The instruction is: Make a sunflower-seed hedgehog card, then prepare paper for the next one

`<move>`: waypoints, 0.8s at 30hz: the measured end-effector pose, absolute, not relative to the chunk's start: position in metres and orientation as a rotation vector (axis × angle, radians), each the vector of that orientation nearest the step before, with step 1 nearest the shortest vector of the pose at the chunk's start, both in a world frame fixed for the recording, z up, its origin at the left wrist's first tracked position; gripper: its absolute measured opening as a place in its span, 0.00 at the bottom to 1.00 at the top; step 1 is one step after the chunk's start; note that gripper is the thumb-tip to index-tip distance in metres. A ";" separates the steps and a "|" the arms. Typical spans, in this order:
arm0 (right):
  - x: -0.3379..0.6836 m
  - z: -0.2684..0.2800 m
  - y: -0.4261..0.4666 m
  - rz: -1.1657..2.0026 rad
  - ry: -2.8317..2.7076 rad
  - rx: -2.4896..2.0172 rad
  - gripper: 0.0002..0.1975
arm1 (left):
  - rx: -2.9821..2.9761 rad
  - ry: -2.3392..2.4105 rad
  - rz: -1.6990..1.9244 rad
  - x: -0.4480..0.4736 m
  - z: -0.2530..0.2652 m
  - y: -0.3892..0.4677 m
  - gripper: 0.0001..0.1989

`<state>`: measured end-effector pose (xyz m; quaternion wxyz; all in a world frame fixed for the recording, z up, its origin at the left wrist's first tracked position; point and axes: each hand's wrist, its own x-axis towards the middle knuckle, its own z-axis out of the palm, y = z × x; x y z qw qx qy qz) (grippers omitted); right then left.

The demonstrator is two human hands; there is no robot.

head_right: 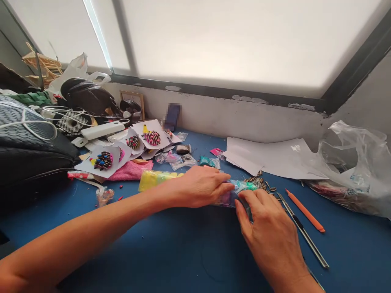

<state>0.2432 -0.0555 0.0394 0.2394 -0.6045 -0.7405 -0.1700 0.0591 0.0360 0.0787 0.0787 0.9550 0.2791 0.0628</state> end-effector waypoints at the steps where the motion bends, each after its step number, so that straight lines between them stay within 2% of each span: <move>1: 0.243 0.039 -0.055 -0.466 -2.034 -1.647 0.15 | 2.841 0.828 0.160 0.067 0.078 0.038 0.22; 7: 0.243 0.042 -0.056 -0.408 -2.083 -1.611 0.16 | 2.515 0.958 -0.124 0.087 0.085 0.054 0.31; 14: 0.243 0.047 -0.058 -0.341 -2.199 -1.597 0.19 | 2.485 0.979 -0.035 0.089 0.078 0.060 0.26; 18: 0.242 0.048 -0.058 -0.340 -2.300 -1.509 0.17 | 2.494 1.015 0.006 0.090 0.076 0.060 0.22; 24: 0.230 0.052 -0.064 -0.313 -2.496 -1.316 0.16 | 2.512 1.043 0.057 0.090 0.074 0.063 0.22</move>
